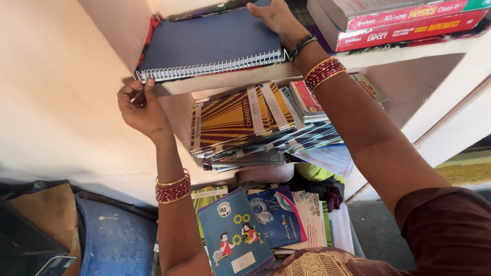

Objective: The person organizes books and notebooks in a wall niche, picking them up from a pile, flipping through the pages of some items, and placing them onto a shelf.

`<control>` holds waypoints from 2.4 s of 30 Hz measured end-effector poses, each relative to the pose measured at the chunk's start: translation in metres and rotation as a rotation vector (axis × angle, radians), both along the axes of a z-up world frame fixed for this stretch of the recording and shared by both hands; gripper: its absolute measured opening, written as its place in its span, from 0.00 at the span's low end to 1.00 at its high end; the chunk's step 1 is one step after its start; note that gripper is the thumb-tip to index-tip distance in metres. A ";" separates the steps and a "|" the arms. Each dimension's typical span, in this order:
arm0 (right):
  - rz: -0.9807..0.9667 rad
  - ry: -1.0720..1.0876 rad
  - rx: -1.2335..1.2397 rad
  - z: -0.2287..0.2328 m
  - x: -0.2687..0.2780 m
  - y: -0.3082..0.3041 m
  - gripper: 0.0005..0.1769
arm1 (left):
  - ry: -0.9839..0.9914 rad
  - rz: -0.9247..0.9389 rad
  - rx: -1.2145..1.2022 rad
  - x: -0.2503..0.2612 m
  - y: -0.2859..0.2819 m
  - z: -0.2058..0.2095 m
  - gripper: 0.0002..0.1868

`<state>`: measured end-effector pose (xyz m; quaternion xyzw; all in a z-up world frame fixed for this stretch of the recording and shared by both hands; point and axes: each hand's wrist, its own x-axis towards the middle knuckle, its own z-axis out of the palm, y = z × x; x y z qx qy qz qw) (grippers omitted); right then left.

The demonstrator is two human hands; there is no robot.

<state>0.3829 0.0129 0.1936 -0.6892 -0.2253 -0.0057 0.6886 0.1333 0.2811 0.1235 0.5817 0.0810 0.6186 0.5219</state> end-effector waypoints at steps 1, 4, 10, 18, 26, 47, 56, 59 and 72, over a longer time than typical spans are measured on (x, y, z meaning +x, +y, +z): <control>-0.018 -0.022 -0.010 -0.001 0.000 0.000 0.39 | -0.045 -0.019 0.020 -0.002 -0.002 0.001 0.12; 0.018 -0.065 -0.007 -0.006 0.004 -0.003 0.31 | -0.100 -0.031 0.068 -0.006 -0.004 0.003 0.13; 0.223 -0.159 0.168 -0.028 0.042 -0.004 0.22 | -0.003 0.074 0.042 0.003 0.007 0.000 0.11; 0.025 -0.028 0.416 -0.053 0.090 -0.011 0.14 | -0.060 0.000 0.070 0.003 0.008 -0.003 0.13; 0.289 -0.388 -0.238 0.011 -0.112 -0.089 0.31 | -0.048 -0.074 0.035 0.000 0.008 -0.003 0.11; 0.366 -0.538 -0.197 0.003 -0.130 -0.095 0.27 | -0.168 -0.158 -0.076 0.009 0.011 -0.011 0.10; 0.338 -0.617 -0.263 0.003 -0.127 -0.089 0.19 | -0.173 -0.155 -0.066 0.011 0.013 -0.013 0.05; 0.318 -0.643 -0.289 0.003 -0.129 -0.088 0.19 | -0.162 -0.141 -0.060 0.010 0.014 -0.013 0.04; 0.296 -0.671 -0.313 0.008 -0.137 -0.093 0.18 | -0.130 -0.072 -0.086 0.012 0.012 -0.012 0.04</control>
